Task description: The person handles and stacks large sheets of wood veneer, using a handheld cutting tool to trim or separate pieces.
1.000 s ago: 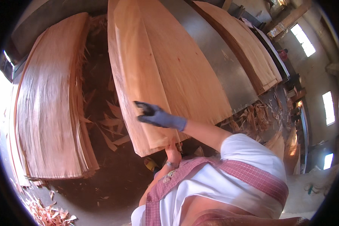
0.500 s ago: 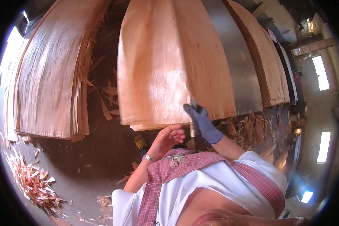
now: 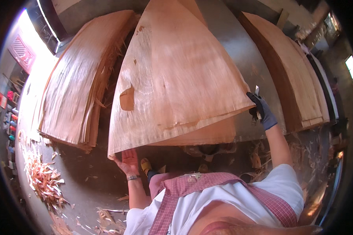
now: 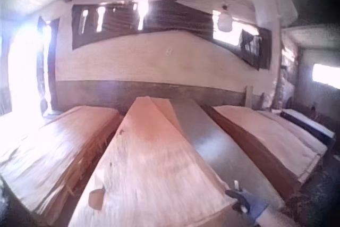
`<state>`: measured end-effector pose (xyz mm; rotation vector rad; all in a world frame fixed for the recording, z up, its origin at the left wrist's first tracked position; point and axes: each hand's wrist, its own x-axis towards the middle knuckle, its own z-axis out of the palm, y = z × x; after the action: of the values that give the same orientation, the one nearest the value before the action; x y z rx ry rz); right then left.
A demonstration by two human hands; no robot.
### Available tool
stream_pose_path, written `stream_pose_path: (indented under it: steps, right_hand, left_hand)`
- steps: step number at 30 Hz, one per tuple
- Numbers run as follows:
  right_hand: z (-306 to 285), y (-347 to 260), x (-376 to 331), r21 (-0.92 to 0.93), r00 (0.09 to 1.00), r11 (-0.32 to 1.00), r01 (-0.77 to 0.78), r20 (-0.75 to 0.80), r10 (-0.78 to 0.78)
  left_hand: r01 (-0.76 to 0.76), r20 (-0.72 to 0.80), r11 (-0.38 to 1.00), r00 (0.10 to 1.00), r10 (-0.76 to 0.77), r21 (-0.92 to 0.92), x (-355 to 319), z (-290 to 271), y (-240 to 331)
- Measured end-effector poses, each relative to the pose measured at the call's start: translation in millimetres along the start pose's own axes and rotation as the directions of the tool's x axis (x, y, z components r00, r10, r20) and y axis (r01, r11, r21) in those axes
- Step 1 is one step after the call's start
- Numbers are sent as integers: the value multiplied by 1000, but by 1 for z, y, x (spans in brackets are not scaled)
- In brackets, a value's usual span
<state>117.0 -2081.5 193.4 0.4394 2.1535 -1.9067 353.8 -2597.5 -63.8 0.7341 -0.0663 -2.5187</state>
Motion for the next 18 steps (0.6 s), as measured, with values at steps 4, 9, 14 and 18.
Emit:
stream_pose_path:
  steps: [4,9,14,18]
  right_hand:
    - [-102,61,11,154,995,985,-82,66,73]
    - [-193,142,-27,386,996,922,37,-91,-2]
    - [-326,263,-51,68,987,998,11,-159,0]
    - [-314,186,-72,-130,911,963,-238,-373,175]
  left_hand:
    - [-227,-51,940,968,247,256,-59,16,-29]
    - [-200,-44,852,967,252,484,-130,-38,-48]
    - [-101,-105,792,973,205,603,-160,-62,-98]
    - [-46,-180,726,956,230,686,-155,-44,-139]
